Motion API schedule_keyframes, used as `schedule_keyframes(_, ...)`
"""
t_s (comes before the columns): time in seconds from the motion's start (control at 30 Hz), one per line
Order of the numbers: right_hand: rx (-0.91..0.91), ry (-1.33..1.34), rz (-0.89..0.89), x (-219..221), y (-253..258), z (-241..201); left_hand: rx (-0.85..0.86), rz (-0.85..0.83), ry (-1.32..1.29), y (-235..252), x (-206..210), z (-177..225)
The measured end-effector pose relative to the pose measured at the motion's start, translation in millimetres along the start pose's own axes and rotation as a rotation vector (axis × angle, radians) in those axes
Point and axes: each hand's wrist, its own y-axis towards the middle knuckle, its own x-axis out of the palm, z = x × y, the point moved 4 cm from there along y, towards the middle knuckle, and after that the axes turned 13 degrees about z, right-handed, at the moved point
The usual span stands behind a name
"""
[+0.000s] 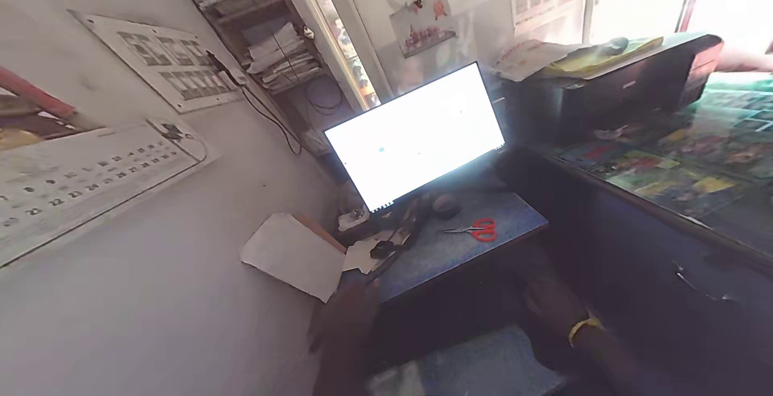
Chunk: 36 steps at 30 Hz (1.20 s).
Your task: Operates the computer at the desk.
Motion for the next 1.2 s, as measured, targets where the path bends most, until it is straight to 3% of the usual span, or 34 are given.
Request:
schedule_keyframes(0.07, -0.001, 0.011, 0.031, -0.9, 1.7, -1.6, 0.154, 0.036, -0.013, 23.6, 10.3, 17.2)
schedule_keyframes(0.13, 0.001, 0.018, 0.028, -2.7, 3.5, -3.6, 0.343, 0.225, -0.084, 41.2, 26.4, 24.8)
schedule_keyframes(0.2, 0.004, 0.021, 0.011, -2.4, 3.3, -1.9, 0.397, 0.248, -0.097, 57.6, 40.0, 31.9)
schedule_keyframes(0.3, 0.016, 0.001, -0.031, -0.5, 2.1, 0.2, 0.338, 0.133, -0.110, 76.7, 63.2, 30.9)
schedule_keyframes(0.43, 0.011, 0.008, -0.017, 6.6, 1.0, 2.9, 0.345, 0.196, -0.188, 91.9, 93.2, 22.1)
schedule_keyframes(0.67, -0.010, 0.013, 0.046, -0.1, -1.4, 0.0, 0.068, -0.171, -0.177, 92.3, 130.1, 10.9)
schedule_keyframes(0.83, 0.023, 0.032, 0.016, -3.0, 0.7, -0.6, -0.059, 0.065, -0.339, 79.4, 110.8, -14.1)
schedule_keyframes(0.93, -0.002, 0.026, 0.043, -2.9, -0.4, -2.6, -0.134, 0.094, -0.352, 70.1, 102.8, -32.0)
schedule_keyframes(1.1, -0.025, 0.006, 0.067, -2.3, 0.9, -3.9, -0.086, 0.175, -0.392, 56.0, 112.3, -65.1)
schedule_keyframes(1.2, 0.012, 0.002, 0.012, -1.6, 2.4, -2.9, -0.009, 0.123, -0.394, 39.0, 118.3, -77.5)
